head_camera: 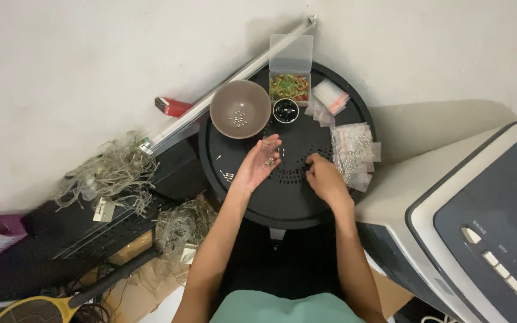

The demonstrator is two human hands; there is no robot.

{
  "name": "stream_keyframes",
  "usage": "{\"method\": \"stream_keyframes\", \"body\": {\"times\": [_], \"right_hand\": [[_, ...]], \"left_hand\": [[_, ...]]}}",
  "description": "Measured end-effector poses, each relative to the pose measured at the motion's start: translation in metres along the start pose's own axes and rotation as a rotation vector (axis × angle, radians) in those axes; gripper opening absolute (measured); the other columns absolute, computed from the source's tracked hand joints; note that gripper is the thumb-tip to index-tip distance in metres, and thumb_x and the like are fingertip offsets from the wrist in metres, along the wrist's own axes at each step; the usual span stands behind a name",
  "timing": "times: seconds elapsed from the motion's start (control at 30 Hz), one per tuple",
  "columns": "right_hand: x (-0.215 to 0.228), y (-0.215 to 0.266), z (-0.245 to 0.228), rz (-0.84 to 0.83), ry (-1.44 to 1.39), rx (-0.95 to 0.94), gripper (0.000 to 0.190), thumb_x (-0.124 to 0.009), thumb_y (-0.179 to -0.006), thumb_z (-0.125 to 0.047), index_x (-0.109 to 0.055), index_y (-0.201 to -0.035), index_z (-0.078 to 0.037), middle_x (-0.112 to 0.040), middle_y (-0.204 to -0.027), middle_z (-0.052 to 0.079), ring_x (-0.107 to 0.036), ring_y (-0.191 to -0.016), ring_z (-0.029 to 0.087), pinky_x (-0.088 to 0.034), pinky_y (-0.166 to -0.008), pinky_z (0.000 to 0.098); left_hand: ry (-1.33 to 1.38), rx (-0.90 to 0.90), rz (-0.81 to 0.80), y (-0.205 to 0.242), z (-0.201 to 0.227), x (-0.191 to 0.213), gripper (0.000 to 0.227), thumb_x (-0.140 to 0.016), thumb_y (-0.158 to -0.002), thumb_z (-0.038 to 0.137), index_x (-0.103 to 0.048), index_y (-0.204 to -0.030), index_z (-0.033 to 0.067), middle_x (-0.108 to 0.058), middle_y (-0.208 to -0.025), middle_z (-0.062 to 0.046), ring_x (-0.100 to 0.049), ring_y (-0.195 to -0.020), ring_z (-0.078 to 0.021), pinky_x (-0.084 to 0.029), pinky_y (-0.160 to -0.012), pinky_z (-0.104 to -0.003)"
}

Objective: The person sorts small metallic fasteners on a black tray, arranging them into neat rows and then transferring them into small plastic bags. The person also pours remaining fasteners from a bowl onto the tray and continues sorting them by hand.

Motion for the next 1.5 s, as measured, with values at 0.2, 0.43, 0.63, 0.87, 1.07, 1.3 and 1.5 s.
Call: {"method": "stream_keyframes", "body": {"times": [0.2,0.43,0.63,0.87,1.07,1.3,1.5], "right_hand": [[0.025,-0.006,-0.055,0.171,-0.278,0.203,0.012,-0.067,-0.094,-0.004,-0.07,-0.106,-0.003,-0.069,-0.091,0.021,-0.07,-0.089,0.04,-0.055,-0.075,0.0482],[0.028,-0.013,-0.075,0.434,-0.44,0.291,0.005,-0.069,-0.101,-0.013,-0.071,-0.104,-0.009,-0.072,-0.089,0.012,-0.07,-0.084,0.029,-0.056,-0.071,0.0385],[0.022,-0.013,-0.083,0.412,-0.403,0.468,0.012,-0.069,-0.102,-0.014,-0.075,-0.112,-0.011,-0.07,-0.095,0.012,-0.069,-0.087,0.031,-0.056,-0.07,0.0404],[0.016,-0.021,-0.055,0.45,-0.432,0.341,0.022,-0.057,-0.11,-0.017,-0.071,-0.122,-0.006,-0.066,-0.103,0.016,-0.066,-0.095,0.033,-0.054,-0.077,0.042],[-0.015,-0.038,-0.033,0.354,-0.313,0.28,0.018,-0.068,-0.1,-0.009,-0.072,-0.118,-0.006,-0.063,-0.103,0.014,-0.064,-0.099,0.035,-0.054,-0.081,0.044],[-0.035,-0.043,-0.025,0.261,-0.015,0.24,0.021,-0.073,-0.098,-0.018,-0.074,-0.118,-0.013,-0.059,-0.109,0.007,-0.056,-0.106,0.028,-0.043,-0.091,0.0425],[-0.041,-0.046,-0.016,0.288,-0.038,0.26,0.005,-0.072,-0.099,-0.015,-0.072,-0.103,-0.011,-0.059,-0.099,0.006,-0.057,-0.103,0.029,-0.043,-0.087,0.0408]], "left_hand": [[-0.091,-0.006,0.009,0.005,-0.001,-0.015,0.048,-0.071,-0.098,0.04,-0.065,-0.131,0.0049,-0.071,-0.123,-0.015,-0.073,-0.095,-0.0241,-0.06,-0.091,-0.039],[-0.135,0.006,0.011,0.006,0.0,-0.019,0.05,-0.07,-0.098,0.042,-0.065,-0.131,0.0049,-0.072,-0.122,-0.015,-0.074,-0.093,-0.023,-0.06,-0.089,-0.037],[-0.125,0.012,0.027,0.005,-0.004,-0.014,0.039,-0.074,-0.096,0.038,-0.068,-0.119,0.0057,-0.072,-0.111,-0.016,-0.073,-0.094,-0.0296,-0.056,-0.095,-0.045],[-0.118,0.002,0.032,0.012,0.005,-0.026,0.046,-0.073,-0.096,0.044,-0.067,-0.122,0.0067,-0.07,-0.123,-0.016,-0.072,-0.095,-0.0248,-0.056,-0.094,-0.042],[-0.063,0.0,0.006,0.002,0.002,-0.007,0.06,-0.067,-0.098,0.047,-0.058,-0.14,0.0044,-0.071,-0.125,-0.013,-0.072,-0.098,-0.0228,-0.058,-0.095,-0.039],[-0.074,0.008,0.005,0.004,0.0,-0.007,0.066,-0.065,-0.1,0.048,-0.053,-0.146,0.003,-0.07,-0.127,-0.011,-0.07,-0.1,-0.0213,-0.057,-0.097,-0.038],[-0.072,0.012,0.007,0.001,-0.003,-0.002,0.065,-0.065,-0.099,0.05,-0.056,-0.145,0.0064,-0.069,-0.13,-0.011,-0.071,-0.101,-0.0207,-0.059,-0.096,-0.037]]}}
Point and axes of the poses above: each hand's wrist, its own y-axis away from the middle knuckle, its own x-axis out of the back of the hand, z = x × y, the point moved 5 cm from there along -y, towards the middle knuckle
